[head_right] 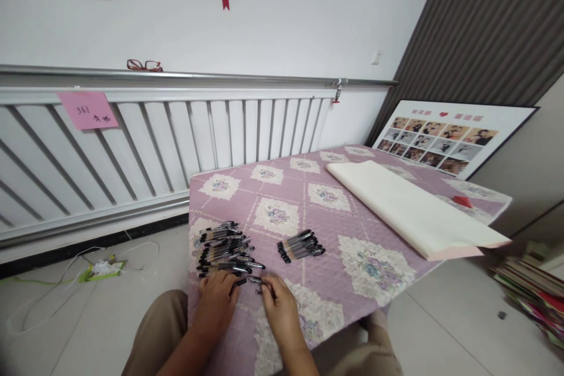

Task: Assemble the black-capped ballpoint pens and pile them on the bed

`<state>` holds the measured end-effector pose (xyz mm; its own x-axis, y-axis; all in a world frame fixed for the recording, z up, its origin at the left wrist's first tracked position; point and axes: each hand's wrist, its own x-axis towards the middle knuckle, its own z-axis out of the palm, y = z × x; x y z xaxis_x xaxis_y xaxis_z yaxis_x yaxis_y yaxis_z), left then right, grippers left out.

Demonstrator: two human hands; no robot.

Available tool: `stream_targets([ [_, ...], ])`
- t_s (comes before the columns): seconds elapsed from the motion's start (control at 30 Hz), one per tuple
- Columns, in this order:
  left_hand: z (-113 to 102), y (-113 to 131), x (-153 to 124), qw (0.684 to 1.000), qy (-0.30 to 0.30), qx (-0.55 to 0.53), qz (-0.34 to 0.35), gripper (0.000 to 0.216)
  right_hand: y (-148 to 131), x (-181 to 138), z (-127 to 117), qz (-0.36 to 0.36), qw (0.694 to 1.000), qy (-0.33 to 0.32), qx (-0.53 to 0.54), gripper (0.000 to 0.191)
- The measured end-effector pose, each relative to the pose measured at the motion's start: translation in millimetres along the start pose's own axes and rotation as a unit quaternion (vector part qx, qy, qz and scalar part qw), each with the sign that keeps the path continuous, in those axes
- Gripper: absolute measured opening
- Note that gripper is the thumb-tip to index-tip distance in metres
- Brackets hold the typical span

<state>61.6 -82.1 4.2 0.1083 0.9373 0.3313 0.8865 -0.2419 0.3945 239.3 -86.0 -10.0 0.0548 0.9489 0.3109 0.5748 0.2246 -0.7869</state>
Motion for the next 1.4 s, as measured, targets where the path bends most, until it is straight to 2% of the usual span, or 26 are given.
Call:
stream_targets([
  [0.13, 2, 0, 0, 1.0, -0.006, 0.015, -0.018, 0.016, 6, -2, 1, 0.012, 0.999, 0.035, 0.025, 0.023],
  [0.37, 2, 0, 1, 0.999, -0.008, 0.04, -0.034, 0.017, 6, -2, 0, 0.023, 0.998, 0.052, 0.037, 0.024],
  [0.6, 0, 2, 1, 0.999, -0.01, 0.035, -0.031, 0.017, 4, -3, 1, 0.006, 0.998, 0.057, -0.009, 0.021],
  [0.7, 3, 1, 1, 0.999, -0.004, 0.03, -0.031, 0.017, 4, -3, 4, -0.022, 0.996, 0.068, -0.046, 0.028],
  [0.83, 3, 0, 0, 1.0, 0.006, 0.016, -0.016, 0.02, -1, -3, 5, -0.065, 0.993, 0.022, -0.096, 0.036],
  [1.07, -1, 1, -4, 0.997, 0.034, -0.015, 0.062, 0.023, -10, -4, 0, -0.076, 0.988, -0.053, -0.121, 0.03],
  [1.13, 0, 1, -5, 0.994, 0.045, -0.024, 0.095, 0.023, -8, -5, 0, -0.078, 0.991, -0.037, -0.106, 0.028],
  [1.23, 1, 0, -5, 0.99, 0.05, -0.036, 0.124, 0.024, -1, -4, 1, -0.06, 0.992, 0.032, -0.105, 0.025],
  [1.4, 1, 0, -4, 0.989, 0.048, -0.04, 0.131, 0.023, 18, 13, -8, -0.065, 0.973, 0.097, -0.2, 0.032],
])
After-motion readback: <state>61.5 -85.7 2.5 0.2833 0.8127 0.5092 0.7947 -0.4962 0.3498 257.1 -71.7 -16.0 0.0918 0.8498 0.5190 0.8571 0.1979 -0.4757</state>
